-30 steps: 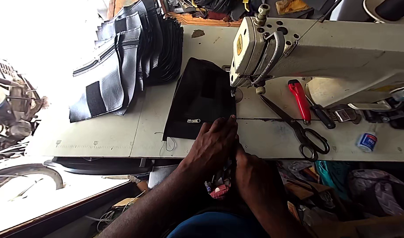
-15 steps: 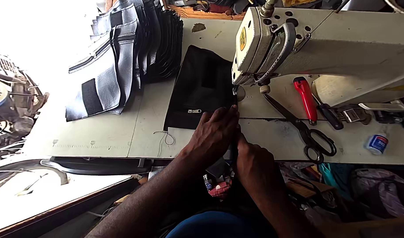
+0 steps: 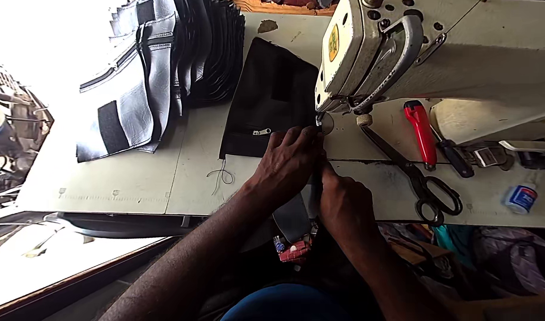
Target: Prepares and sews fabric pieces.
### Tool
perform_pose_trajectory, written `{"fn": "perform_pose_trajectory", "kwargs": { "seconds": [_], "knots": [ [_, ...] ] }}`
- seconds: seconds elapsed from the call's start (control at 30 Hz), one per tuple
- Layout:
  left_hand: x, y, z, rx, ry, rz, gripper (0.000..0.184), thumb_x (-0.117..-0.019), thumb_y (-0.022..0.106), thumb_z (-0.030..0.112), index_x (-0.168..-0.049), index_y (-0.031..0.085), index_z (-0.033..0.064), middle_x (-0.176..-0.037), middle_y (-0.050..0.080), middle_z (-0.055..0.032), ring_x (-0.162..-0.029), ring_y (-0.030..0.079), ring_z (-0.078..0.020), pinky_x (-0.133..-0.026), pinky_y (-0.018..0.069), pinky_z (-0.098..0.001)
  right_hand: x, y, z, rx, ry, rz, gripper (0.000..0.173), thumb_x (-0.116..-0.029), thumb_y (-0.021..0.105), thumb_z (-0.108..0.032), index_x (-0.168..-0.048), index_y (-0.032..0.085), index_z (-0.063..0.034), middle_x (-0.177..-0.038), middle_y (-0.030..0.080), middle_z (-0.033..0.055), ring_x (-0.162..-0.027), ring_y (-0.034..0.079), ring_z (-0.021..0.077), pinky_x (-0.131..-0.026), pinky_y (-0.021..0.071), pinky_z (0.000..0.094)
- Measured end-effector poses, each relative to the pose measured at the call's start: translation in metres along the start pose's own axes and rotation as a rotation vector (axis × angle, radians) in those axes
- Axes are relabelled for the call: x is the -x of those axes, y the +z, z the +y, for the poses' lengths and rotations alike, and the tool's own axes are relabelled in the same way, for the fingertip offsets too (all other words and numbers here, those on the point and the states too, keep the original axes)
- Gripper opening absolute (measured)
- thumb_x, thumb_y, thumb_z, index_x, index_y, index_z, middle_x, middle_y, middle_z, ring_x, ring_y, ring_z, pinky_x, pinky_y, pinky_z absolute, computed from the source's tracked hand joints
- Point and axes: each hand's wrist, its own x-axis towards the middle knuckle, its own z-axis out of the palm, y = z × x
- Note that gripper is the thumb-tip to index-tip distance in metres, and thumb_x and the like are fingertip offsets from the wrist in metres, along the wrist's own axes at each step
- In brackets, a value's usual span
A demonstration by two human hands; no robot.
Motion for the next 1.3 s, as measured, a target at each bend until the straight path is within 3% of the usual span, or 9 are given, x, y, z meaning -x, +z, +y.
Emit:
{"fn": "perform_pose_trajectory", "kwargs": {
  "seconds": [0.13,0.3,0.4,0.47,0.57,0.73,0.93,1.07,1.3],
  "knots": [
    [-0.007,0.001,-0.006,0.005,0.027,0.029,0.040,-0.1095,0.039,0.032,-0.142,0.060,0.0222,-0.141,0.057,-0.0032,-0.127,0.053,-0.0259,-0.099,0.0434,-0.0475,-0.009,-0.002,0.000,-0.006,0.018,-0.019,0.035,-0.1011,0.055,-0.020,-0.134,0.064,-0.0130,-0.058,0.058,0.0034,-0.051,0.061,0.0243,-0.043,0.0456,0.0404],
    [-0.010,0.002,-0.012,0.055,0.060,0.114,0.033,-0.1080,0.043,0.025,-0.125,0.071,0.0240,-0.129,0.063,0.0008,-0.116,0.058,-0.0231,-0.091,0.0453,-0.0449,-0.017,-0.003,0.000,0.000,0.031,-0.046,0.036,-0.1007,0.057,-0.022,-0.135,0.062,-0.0135,-0.060,0.059,0.0046,-0.052,0.062,0.0253,-0.045,0.0464,0.0416],
    [0.004,-0.021,0.002,-0.022,0.015,-0.079,0.040,-0.1053,0.043,0.015,-0.141,0.061,0.0176,-0.146,0.055,-0.0039,-0.130,0.054,-0.0285,-0.095,0.0478,-0.0503,-0.018,-0.005,0.001,-0.018,0.012,-0.053,0.041,-0.1007,0.056,-0.022,-0.140,0.058,-0.0121,-0.059,0.058,0.0045,-0.051,0.061,0.0253,-0.043,0.0456,0.0409],
    [0.025,-0.036,0.021,-0.021,-0.039,-0.228,0.047,-0.1044,0.049,0.027,-0.149,0.052,0.0104,-0.160,0.042,-0.0107,-0.143,0.044,-0.0357,-0.102,0.0452,-0.0584,-0.018,-0.004,0.003,-0.031,-0.003,-0.053,0.045,-0.1034,0.052,-0.024,-0.147,0.054,-0.0143,-0.060,0.059,0.0046,-0.051,0.060,0.0256,-0.043,0.0459,0.0414],
    [0.055,-0.023,0.028,0.026,-0.085,-0.225,0.060,-0.1063,0.035,0.045,-0.157,0.043,0.0145,-0.168,0.031,-0.0082,-0.154,0.031,-0.0314,-0.118,0.0330,-0.0575,-0.019,0.000,0.002,-0.013,0.005,-0.025,0.047,-0.1066,0.049,-0.027,-0.153,0.051,-0.0203,-0.061,0.061,0.0059,-0.052,0.062,0.0267,-0.044,0.0464,0.0431],
    [0.060,-0.003,0.007,0.227,-0.061,0.029,0.045,-0.1040,0.039,0.026,-0.144,0.061,0.0236,-0.157,0.050,0.0013,-0.146,0.045,-0.0211,-0.118,0.0375,-0.0468,0.002,0.008,-0.001,-0.042,0.041,0.093,0.048,-0.1091,0.047,-0.033,-0.151,0.049,-0.0097,-0.065,0.062,0.0099,-0.054,0.063,0.0300,-0.046,0.0484,0.0452],
    [0.060,0.000,0.007,0.230,-0.030,0.067,0.045,-0.1021,0.041,0.020,-0.140,0.064,0.0206,-0.156,0.051,0.0000,-0.145,0.046,-0.0223,-0.118,0.0385,-0.0472,0.027,0.005,-0.011,-0.054,0.121,0.064,0.049,-0.1094,0.047,-0.031,-0.151,0.047,-0.0044,-0.069,0.065,0.0098,-0.059,0.067,0.0294,-0.050,0.0520,0.0451],
    [0.058,-0.001,0.010,0.202,0.004,0.044,0.045,-0.0989,0.046,0.018,-0.137,0.067,0.0265,-0.156,0.050,-0.0024,-0.144,0.046,-0.0262,-0.117,0.0373,-0.0498,0.031,0.003,-0.016,-0.012,0.116,0.017,0.049,-0.1092,0.046,-0.030,-0.151,0.045,-0.0051,-0.067,0.063,0.0084,-0.058,0.065,0.0279,-0.050,0.0514,0.0438],
    [0.055,0.000,0.011,0.191,0.037,0.045,0.042,-0.0997,0.046,0.016,-0.132,0.070,0.0280,-0.150,0.056,-0.0025,-0.140,0.049,-0.0271,-0.114,0.0410,-0.0490,0.035,-0.001,-0.021,0.073,0.049,-0.019,0.047,-0.1031,0.049,-0.012,-0.149,0.049,-0.0023,-0.062,0.060,0.0061,-0.054,0.063,0.0251,-0.046,0.0481,0.0393]
  ]
}}
